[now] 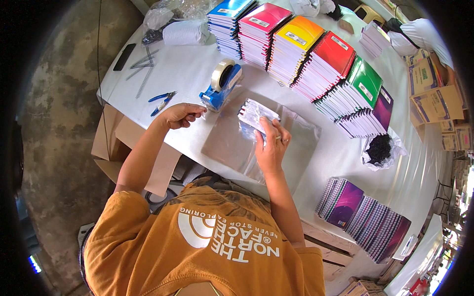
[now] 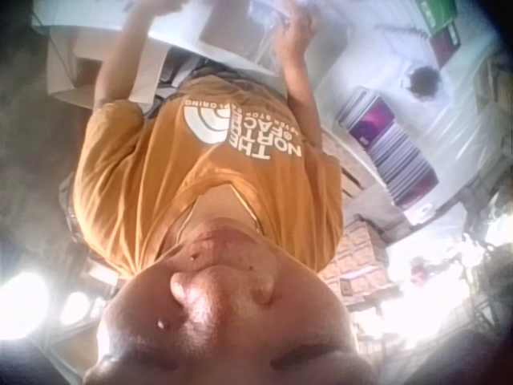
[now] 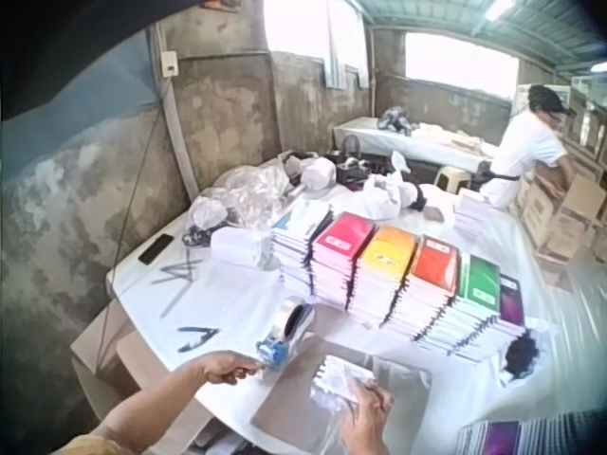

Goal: The person gathers several small spiral notebooks from stacks, places them inside a plastic sleeve, and seals the package using tape and a tape dispenser.

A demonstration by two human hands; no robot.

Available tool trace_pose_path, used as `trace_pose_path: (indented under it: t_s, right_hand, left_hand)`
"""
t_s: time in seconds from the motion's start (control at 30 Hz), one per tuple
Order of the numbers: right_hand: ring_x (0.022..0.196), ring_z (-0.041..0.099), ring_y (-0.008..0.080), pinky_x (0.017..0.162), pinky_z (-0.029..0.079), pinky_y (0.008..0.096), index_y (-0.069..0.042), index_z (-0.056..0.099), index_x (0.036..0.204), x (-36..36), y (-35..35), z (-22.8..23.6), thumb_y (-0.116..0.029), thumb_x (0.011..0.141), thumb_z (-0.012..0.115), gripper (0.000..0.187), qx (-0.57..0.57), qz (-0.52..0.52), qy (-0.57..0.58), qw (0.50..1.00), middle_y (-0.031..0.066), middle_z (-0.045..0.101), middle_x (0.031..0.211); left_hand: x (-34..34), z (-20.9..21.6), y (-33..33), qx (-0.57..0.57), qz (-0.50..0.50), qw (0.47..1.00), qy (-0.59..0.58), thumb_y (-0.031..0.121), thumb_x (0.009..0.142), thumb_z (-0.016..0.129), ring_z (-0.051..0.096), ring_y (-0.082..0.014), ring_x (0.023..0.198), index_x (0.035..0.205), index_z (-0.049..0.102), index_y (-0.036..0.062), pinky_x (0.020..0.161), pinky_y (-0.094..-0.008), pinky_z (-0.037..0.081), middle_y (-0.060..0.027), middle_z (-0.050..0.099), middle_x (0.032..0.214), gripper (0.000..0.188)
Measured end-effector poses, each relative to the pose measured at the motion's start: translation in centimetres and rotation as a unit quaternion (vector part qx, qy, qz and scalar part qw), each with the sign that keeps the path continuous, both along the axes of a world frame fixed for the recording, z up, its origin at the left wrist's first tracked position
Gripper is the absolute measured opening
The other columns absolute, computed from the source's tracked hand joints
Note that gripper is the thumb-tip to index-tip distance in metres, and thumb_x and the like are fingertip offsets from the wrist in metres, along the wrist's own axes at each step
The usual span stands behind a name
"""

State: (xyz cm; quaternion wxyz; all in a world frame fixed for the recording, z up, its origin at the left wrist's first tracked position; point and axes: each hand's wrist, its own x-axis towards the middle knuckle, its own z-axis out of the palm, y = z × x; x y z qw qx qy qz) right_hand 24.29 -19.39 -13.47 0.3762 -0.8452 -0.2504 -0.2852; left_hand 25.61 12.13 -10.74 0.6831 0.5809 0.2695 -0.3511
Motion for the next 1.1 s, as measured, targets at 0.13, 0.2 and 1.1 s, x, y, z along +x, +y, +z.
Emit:
trace_pose_path:
  t_s: [0.13,0.2,1.1]
  right_hand:
    - [0.110,0.051,0.0232,0.093,0.030,0.0375,-0.013,0.050,0.122,-0.1,0.0,0.0,-0.008,0.076,0.070,0.050,-0.005,-0.005,0.000,1.000,0.0008,0.061,0.115]
    - [0.110,0.051,0.0232,0.093,0.030,0.0375,-0.013,0.050,0.122,-0.2,0.1,0.1,-0.007,0.076,0.070,0.050,-0.010,-0.009,0.001,1.000,0.0007,0.061,0.114]
    - [0.091,0.047,0.0174,0.083,0.037,0.0328,-0.026,0.061,0.120,-0.5,-0.1,1.3,-0.007,0.073,0.064,0.050,-0.079,-0.026,0.007,0.996,-0.0070,0.054,0.100]
  left_hand:
    - [-1.5,-0.1,-1.1,0.059,0.017,0.992,-0.112,0.024,0.085,0.065,0.050,-0.0038,0.066,0.100,0.063,0.0101,0.057,-0.0155,0.038,0.0038,0.061,0.093,0.021]
    - [-2.1,-0.4,-0.9,0.018,0.041,0.992,-0.114,0.026,0.087,0.063,0.053,-0.0058,0.069,0.104,0.063,0.0087,0.060,-0.0183,0.041,0.0023,0.062,0.095,0.025]
    - [-6.2,1.8,-17.7,0.071,0.203,0.958,-0.192,0.031,0.083,0.070,0.043,-0.0056,0.043,0.062,0.055,0.0049,0.040,-0.0210,0.033,-0.0006,0.051,0.051,0.037]
